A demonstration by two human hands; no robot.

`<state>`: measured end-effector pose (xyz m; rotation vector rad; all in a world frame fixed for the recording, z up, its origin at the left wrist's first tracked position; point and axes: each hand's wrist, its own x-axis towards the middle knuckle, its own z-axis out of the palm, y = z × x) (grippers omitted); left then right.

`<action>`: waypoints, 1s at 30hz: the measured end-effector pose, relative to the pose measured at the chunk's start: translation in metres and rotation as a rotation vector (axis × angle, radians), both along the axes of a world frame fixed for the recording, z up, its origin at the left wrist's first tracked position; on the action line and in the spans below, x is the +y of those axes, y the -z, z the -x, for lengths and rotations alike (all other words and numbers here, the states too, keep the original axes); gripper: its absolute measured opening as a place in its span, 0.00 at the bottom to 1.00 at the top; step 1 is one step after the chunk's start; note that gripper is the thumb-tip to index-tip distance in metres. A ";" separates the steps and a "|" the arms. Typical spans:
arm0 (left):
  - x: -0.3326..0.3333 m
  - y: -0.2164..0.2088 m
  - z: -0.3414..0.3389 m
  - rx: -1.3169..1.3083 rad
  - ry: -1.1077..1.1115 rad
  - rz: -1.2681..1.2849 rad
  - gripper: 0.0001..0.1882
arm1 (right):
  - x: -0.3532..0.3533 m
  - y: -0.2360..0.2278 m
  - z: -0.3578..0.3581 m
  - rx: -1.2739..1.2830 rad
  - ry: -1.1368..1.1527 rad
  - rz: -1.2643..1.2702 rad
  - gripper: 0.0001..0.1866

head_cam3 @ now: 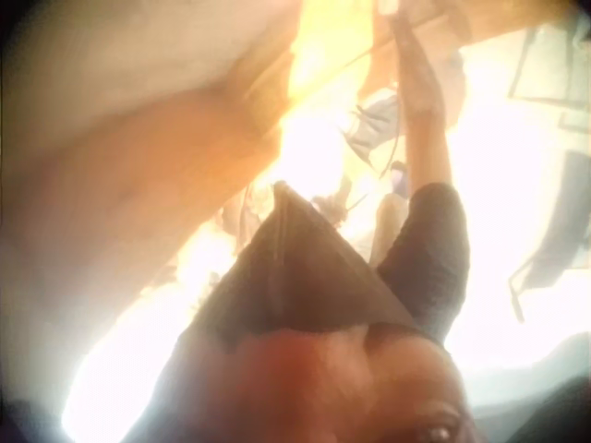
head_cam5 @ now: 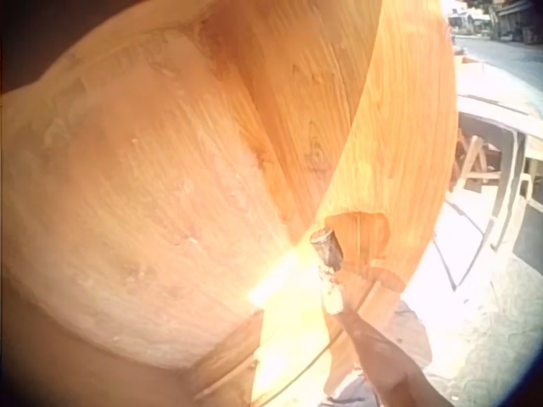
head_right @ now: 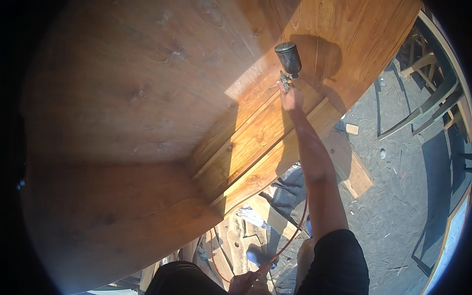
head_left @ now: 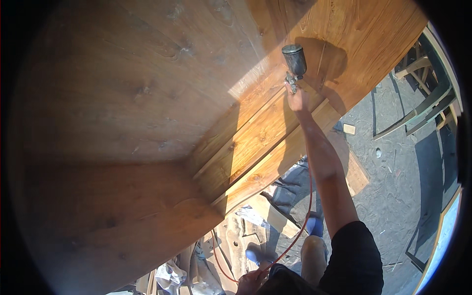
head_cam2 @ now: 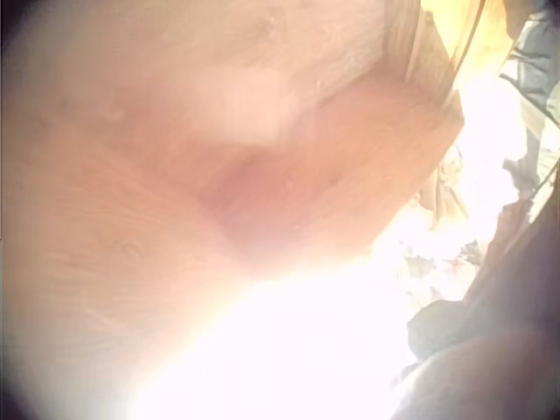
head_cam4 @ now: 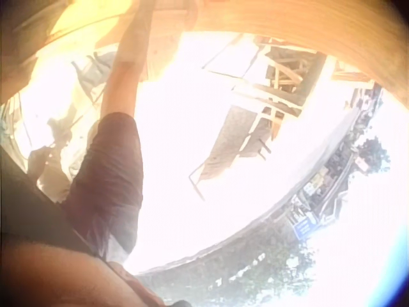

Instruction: The person applies a clear finish to a wooden cabinet using a spray gun, then refills the spray gun reservoir with liquid from a bottle.

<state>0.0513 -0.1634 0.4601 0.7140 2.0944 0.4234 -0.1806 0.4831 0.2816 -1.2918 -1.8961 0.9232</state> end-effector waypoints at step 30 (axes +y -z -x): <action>0.037 -0.170 -0.003 0.149 -0.003 -0.157 0.16 | -0.010 -0.483 -0.065 0.852 -0.035 -0.186 0.23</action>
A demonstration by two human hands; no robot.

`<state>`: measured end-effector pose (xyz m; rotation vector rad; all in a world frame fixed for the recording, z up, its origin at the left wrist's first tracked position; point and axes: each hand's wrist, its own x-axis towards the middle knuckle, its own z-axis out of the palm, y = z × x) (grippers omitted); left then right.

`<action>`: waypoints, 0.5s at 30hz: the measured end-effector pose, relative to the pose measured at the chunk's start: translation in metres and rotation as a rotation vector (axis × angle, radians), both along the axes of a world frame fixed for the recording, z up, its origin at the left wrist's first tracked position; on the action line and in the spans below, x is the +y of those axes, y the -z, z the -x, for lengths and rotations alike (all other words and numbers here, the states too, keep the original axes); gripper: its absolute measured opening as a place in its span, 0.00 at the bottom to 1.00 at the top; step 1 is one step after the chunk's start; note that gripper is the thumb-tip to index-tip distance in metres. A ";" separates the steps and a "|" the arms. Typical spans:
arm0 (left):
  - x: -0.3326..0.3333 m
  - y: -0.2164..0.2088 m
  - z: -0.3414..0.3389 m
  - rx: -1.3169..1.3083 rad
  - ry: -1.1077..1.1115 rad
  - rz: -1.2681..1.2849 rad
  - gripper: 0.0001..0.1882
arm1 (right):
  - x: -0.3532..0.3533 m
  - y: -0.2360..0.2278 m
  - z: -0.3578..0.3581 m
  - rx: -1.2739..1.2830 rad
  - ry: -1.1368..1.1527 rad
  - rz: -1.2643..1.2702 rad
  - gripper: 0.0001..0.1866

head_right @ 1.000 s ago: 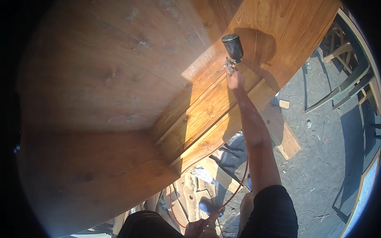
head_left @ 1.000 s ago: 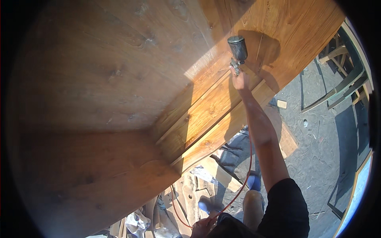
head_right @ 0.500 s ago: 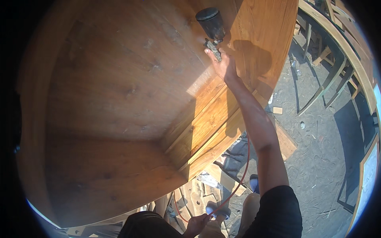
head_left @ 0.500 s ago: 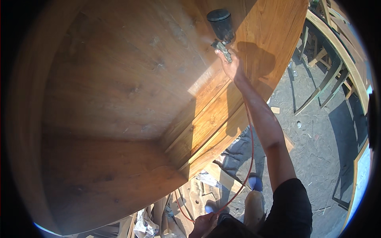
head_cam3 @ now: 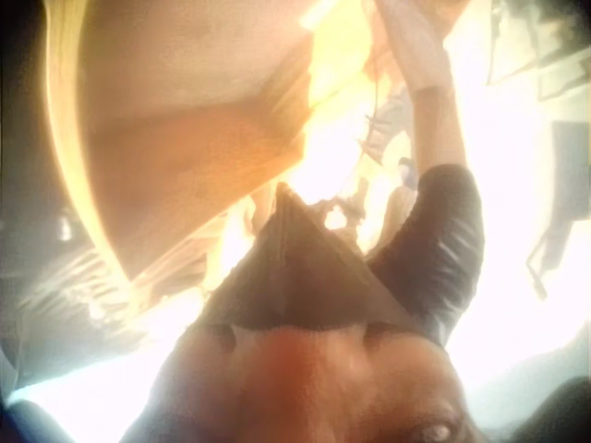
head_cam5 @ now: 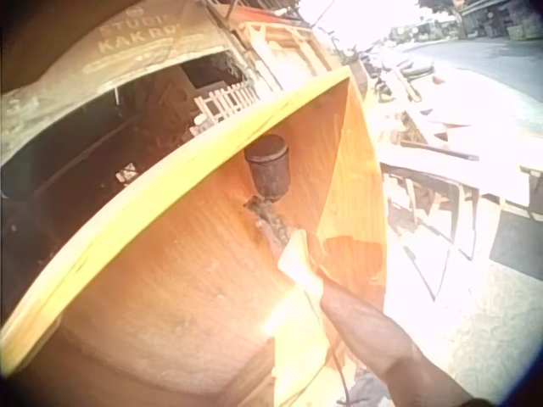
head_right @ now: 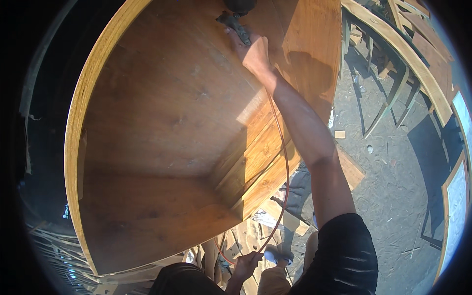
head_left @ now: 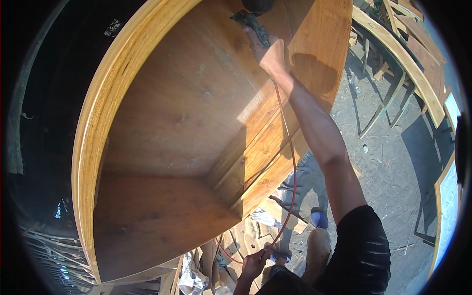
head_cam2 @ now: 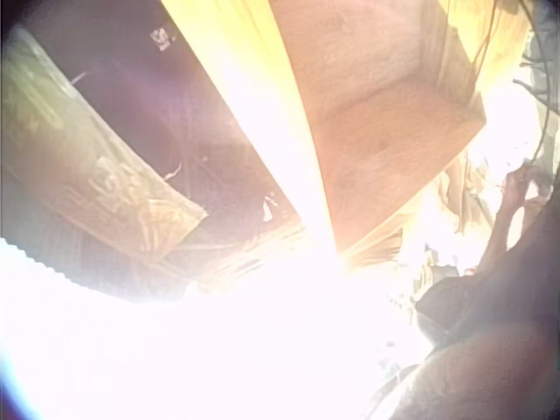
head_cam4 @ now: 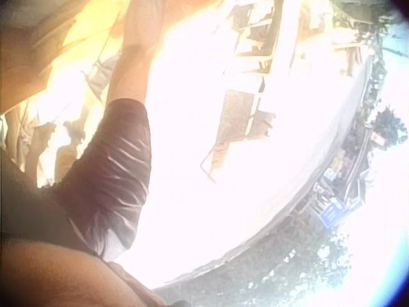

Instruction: The person applies a clear finish to a wooden cabinet using a spray gun, then refills the spray gun reservoir with liquid from a bottle.

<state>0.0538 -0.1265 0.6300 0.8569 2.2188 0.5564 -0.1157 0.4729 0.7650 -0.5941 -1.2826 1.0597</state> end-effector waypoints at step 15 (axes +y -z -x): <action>0.003 0.002 0.013 -0.103 -0.066 0.064 0.16 | -0.001 -0.016 0.033 0.184 -0.013 -0.093 0.20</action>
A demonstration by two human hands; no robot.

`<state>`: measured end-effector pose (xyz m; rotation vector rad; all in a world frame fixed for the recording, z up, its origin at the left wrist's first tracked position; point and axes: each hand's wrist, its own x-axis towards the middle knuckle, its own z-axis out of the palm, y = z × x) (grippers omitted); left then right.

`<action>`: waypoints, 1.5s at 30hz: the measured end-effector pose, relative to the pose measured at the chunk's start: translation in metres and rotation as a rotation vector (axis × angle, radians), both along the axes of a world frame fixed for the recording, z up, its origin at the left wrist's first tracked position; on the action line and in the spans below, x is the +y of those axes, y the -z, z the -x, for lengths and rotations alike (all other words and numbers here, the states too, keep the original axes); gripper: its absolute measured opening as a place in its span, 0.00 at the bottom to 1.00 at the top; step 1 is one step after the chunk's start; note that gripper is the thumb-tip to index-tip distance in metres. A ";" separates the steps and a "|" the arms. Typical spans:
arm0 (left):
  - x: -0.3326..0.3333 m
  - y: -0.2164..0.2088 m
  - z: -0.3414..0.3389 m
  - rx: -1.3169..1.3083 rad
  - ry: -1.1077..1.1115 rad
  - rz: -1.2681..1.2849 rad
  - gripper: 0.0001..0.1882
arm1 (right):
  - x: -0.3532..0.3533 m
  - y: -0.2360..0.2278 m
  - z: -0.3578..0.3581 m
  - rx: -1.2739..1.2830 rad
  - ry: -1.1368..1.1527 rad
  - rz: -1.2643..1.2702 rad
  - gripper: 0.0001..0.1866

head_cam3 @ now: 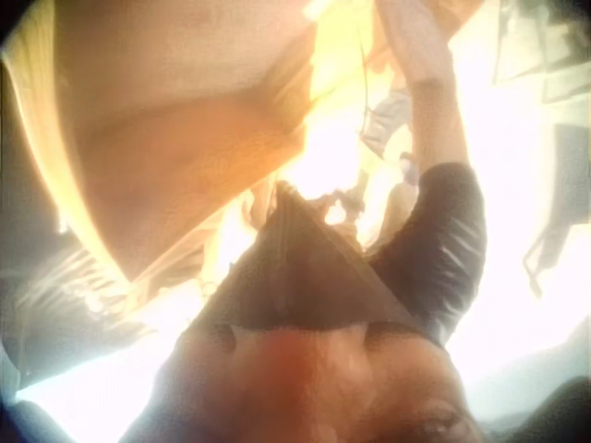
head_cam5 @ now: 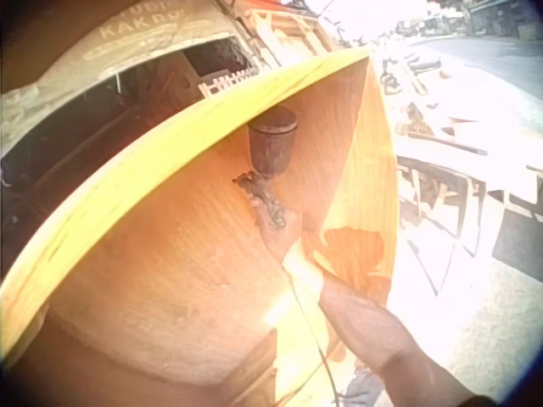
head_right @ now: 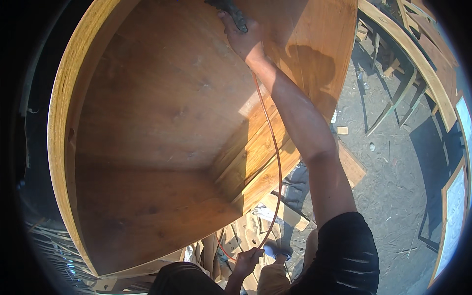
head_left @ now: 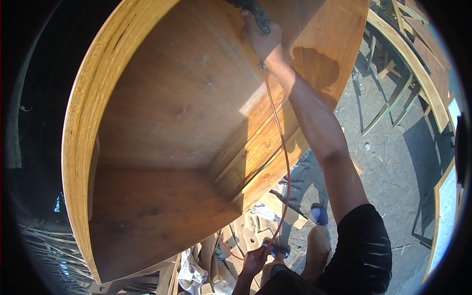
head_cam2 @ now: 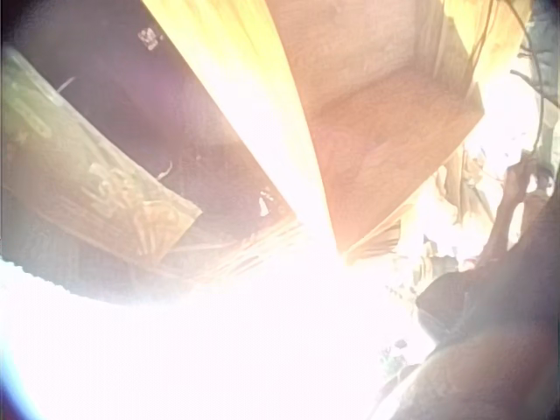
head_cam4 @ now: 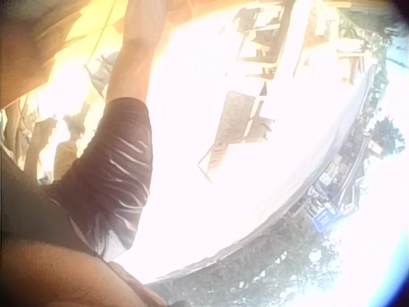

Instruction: The person applies a clear finish to a wooden cabinet using a spray gun, then refills the spray gun reservoir with liquid from a bottle.

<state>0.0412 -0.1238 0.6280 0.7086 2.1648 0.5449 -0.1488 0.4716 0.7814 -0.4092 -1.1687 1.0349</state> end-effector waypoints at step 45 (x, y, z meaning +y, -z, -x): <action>-0.065 0.129 -0.001 -0.048 0.079 0.256 0.10 | -0.023 0.496 0.029 -0.788 0.073 0.348 0.29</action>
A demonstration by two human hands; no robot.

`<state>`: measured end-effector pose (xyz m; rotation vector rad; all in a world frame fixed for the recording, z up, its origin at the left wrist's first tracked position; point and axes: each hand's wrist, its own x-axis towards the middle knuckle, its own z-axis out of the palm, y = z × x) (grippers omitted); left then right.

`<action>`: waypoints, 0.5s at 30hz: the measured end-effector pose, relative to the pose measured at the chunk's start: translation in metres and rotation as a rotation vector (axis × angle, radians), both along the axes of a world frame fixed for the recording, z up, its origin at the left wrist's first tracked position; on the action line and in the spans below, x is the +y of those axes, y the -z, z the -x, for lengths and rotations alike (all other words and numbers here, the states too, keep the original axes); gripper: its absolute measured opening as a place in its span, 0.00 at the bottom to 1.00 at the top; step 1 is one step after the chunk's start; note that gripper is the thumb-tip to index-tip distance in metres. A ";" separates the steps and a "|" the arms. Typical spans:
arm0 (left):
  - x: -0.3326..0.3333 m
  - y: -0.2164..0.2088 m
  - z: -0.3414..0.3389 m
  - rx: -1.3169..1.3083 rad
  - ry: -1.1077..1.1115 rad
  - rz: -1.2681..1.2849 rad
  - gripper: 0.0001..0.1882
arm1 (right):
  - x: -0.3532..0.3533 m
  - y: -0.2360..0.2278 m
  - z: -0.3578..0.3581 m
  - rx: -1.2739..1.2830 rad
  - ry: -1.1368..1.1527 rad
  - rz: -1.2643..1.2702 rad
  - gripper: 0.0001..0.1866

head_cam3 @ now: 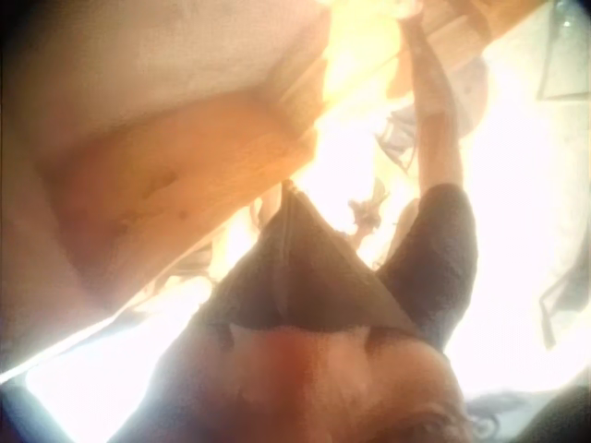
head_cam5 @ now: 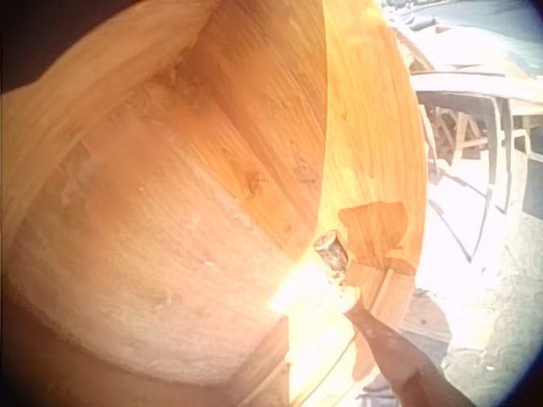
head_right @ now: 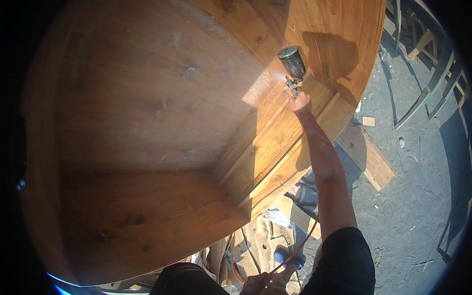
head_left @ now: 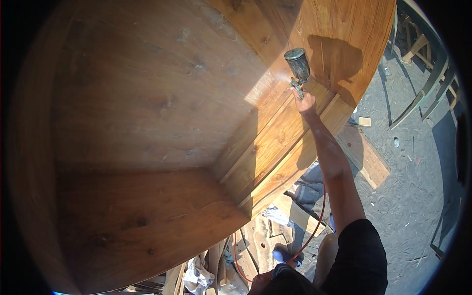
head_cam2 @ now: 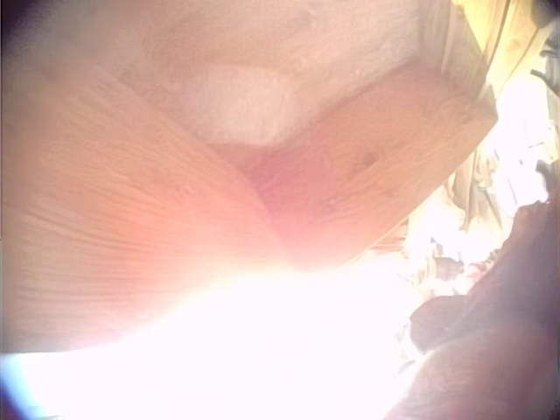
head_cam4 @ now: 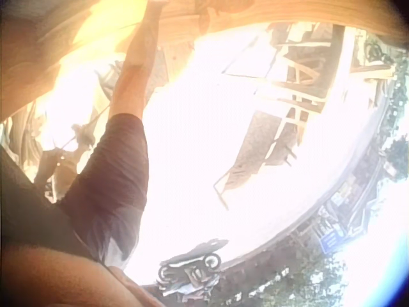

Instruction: The person applies a clear finish to a wooden cabinet using a spray gun, then refills the spray gun reservoir with liquid from a bottle.

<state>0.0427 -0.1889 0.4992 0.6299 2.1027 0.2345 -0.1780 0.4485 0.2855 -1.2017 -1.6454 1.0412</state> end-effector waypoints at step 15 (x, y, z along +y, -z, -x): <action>0.003 -0.029 -0.014 0.089 0.100 -0.061 0.10 | -0.003 -0.180 -0.050 0.141 -0.208 0.038 0.31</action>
